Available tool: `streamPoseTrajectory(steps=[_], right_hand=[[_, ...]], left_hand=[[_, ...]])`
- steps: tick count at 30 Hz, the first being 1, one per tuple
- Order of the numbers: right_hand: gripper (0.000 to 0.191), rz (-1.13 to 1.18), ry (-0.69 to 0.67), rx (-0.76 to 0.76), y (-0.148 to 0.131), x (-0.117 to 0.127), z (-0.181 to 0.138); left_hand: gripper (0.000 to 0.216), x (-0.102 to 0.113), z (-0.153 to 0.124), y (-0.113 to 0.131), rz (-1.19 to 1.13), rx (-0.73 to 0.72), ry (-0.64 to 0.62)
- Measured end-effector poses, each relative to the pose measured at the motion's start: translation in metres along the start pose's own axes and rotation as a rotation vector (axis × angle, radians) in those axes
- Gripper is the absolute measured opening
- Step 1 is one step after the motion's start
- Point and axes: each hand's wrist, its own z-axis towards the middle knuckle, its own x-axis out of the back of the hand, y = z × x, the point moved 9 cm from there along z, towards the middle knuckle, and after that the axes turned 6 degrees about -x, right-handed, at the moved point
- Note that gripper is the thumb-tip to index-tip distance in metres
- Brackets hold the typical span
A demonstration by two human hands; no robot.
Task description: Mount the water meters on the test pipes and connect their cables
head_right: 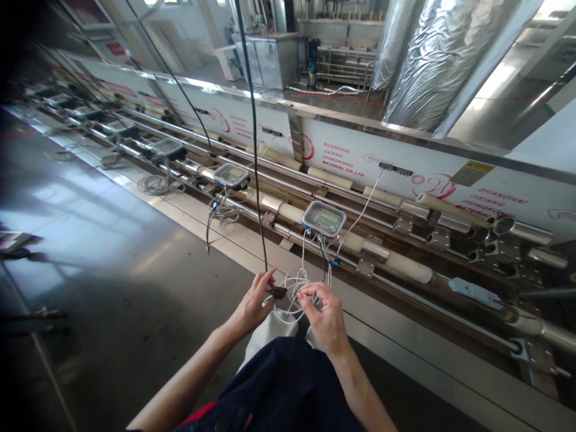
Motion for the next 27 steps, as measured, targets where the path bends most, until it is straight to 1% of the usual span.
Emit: streamPoseTrajectory(steps=[4, 9, 11, 13, 16, 19, 21, 24, 25, 27], right_hand=[[0.018, 0.082, -0.096, -0.053, 0.002, -0.017, -0.002], [0.019, 0.194, -0.179, -0.106, 0.001, -0.028, -0.003], [0.020, 0.265, -0.201, -0.137, 0.002, -0.031, -0.002], [0.022, 0.340, -0.212, -0.161, 0.004, -0.033, 0.000], [0.024, 0.391, -0.205, -0.172, 0.004, -0.033, 0.002], [0.023, 0.325, -0.140, -0.120, -0.003, -0.021, 0.003], [0.018, 0.220, -0.096, -0.019, -0.017, -0.012, 0.003], [0.014, 0.069, -0.101, 0.155, -0.041, -0.009, -0.001], [0.014, 0.042, -0.111, 0.184, -0.046, -0.010, -0.002], [0.015, 0.030, -0.119, 0.176, -0.048, -0.013, -0.003]], left_hand=[[0.070, 0.012, -0.004, 0.016, -0.248, 0.122, 0.065], [0.072, 0.011, -0.004, 0.029, -0.514, 0.220, 0.059], [0.073, 0.011, -0.003, 0.032, -0.543, 0.237, 0.079], [0.072, 0.015, -0.002, 0.035, -0.528, 0.238, 0.137], [0.062, 0.018, -0.002, 0.038, -0.560, 0.260, 0.219], [0.053, 0.021, -0.005, 0.039, -0.539, 0.309, 0.247], [0.049, 0.025, -0.007, 0.043, -0.442, 0.320, 0.230], [0.044, 0.030, -0.007, 0.050, -0.308, 0.296, 0.196], [0.042, 0.032, -0.007, 0.052, -0.291, 0.296, 0.211], [0.038, 0.039, -0.008, 0.050, -0.330, 0.329, 0.292]])
